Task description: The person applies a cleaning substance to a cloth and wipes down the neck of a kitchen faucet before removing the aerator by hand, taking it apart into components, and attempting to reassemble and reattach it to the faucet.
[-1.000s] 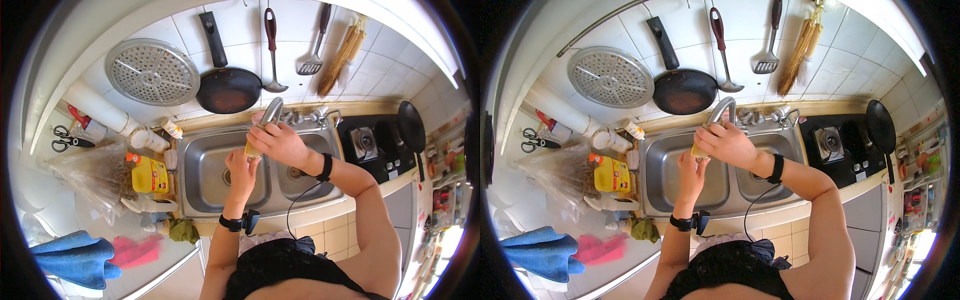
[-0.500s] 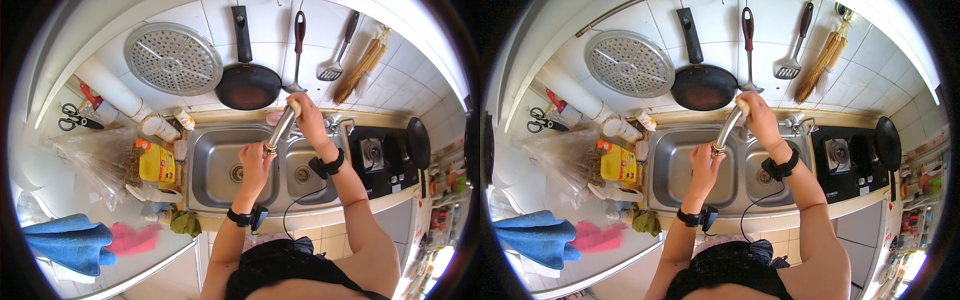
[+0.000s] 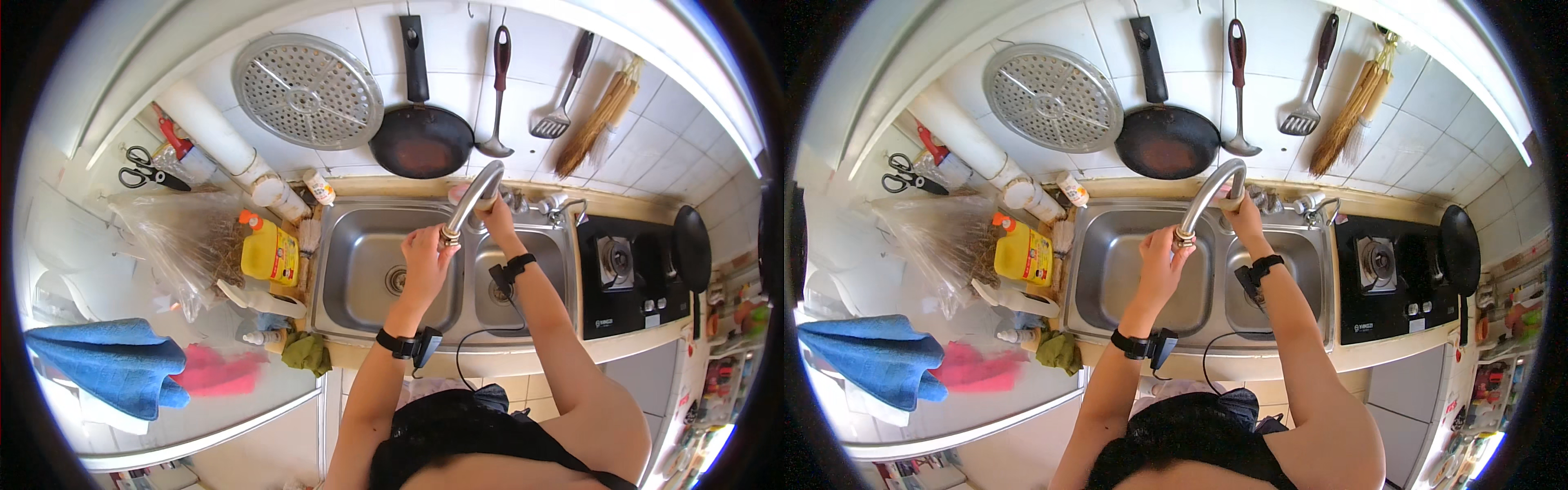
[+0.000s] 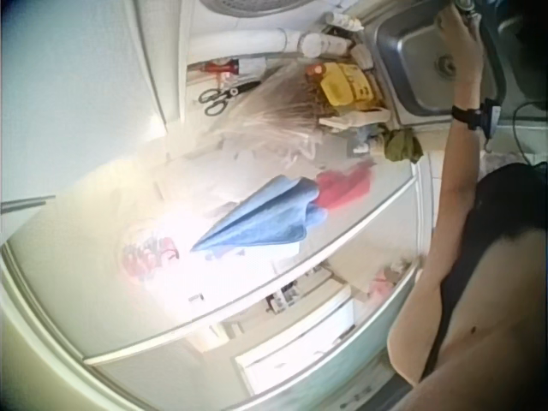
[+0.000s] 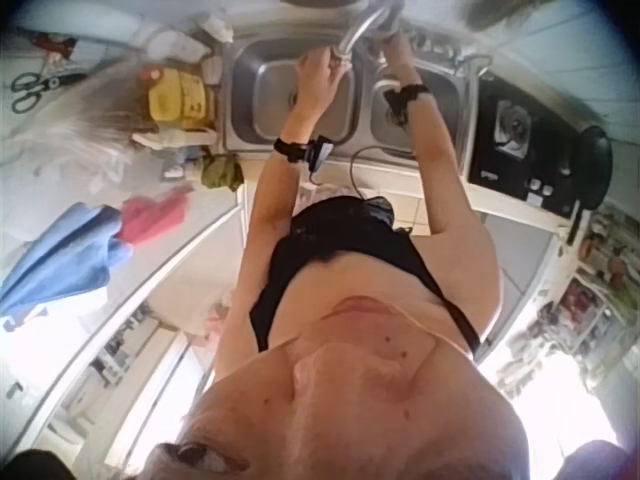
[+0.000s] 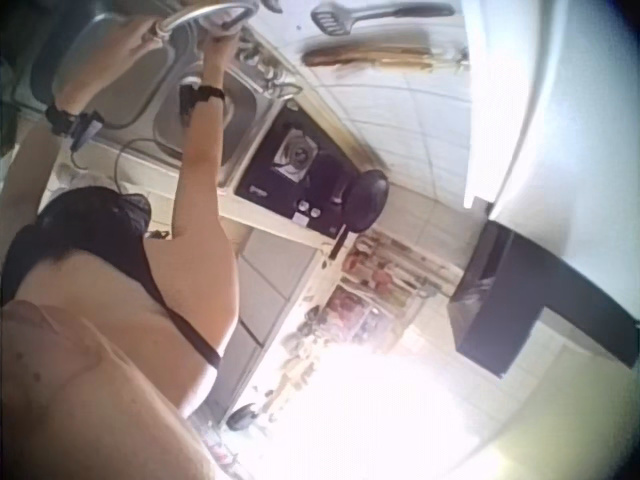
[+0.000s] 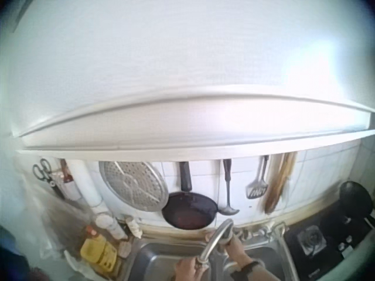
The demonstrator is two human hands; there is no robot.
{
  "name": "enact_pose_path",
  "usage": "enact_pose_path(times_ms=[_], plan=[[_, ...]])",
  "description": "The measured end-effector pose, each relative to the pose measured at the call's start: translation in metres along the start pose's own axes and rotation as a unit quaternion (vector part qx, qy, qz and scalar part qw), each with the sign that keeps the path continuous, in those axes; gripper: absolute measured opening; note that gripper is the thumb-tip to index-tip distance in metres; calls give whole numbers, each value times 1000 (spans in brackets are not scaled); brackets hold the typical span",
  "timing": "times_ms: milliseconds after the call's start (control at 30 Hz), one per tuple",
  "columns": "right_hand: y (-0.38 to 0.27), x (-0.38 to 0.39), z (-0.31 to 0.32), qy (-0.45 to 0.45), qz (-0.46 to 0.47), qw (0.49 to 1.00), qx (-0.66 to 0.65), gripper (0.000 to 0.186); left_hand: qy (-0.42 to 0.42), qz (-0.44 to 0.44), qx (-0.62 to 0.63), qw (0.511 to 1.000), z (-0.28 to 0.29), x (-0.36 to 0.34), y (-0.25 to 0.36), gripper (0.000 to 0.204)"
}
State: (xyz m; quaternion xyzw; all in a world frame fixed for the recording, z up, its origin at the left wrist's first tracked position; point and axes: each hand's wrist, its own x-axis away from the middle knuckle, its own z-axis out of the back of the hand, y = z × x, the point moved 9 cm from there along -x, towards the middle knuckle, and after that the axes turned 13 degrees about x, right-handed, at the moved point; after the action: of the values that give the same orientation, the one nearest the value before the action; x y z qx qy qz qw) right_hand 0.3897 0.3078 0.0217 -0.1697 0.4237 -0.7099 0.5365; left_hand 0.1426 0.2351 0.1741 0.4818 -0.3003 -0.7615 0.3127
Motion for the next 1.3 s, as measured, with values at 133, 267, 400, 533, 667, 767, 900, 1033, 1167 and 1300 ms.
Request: enact_pose_path(times_ms=[133, 267, 400, 533, 667, 767, 900, 1033, 1167, 1300], plan=[[-17, 13, 7, 75, -56, 991, 93, 34, -7, 42, 50, 998, -4, 7, -18, 32], [-33, 9, 31, 110, -59, 987, 106, 40, 5, 37, 28, 999, -6, 4, -7, 29], [-115, 3, 84, 102, 18, 984, 147, 42, 24, 13, 16, 1000, -3, 10, -14, 30], [-211, 15, 110, 129, 268, 914, 276, 27, 23, 32, 18, 999, -8, 14, -17, 31], [-249, 43, 114, 111, 343, 863, 353, 16, 19, 11, 16, 1000, -5, 15, -12, 26], [-282, 74, 98, 146, 413, 809, 392, 17, 8, 27, 35, 999, -5, 21, -20, 24], [-284, 91, 85, 139, 405, 787, 445, 16, 16, -15, 13, 1000, -7, 19, -9, 27], [-289, 113, 68, 135, 420, 748, 495, 18, 32, -15, 26, 999, -3, 14, -12, 29], [-282, 140, 61, 126, 432, 755, 477, 37, 26, -6, 18, 999, -2, 13, -6, 27], [-275, 149, 95, 87, 389, 878, 265, 46, 85, -60, 0, 995, 2, 15, 9, 32]])
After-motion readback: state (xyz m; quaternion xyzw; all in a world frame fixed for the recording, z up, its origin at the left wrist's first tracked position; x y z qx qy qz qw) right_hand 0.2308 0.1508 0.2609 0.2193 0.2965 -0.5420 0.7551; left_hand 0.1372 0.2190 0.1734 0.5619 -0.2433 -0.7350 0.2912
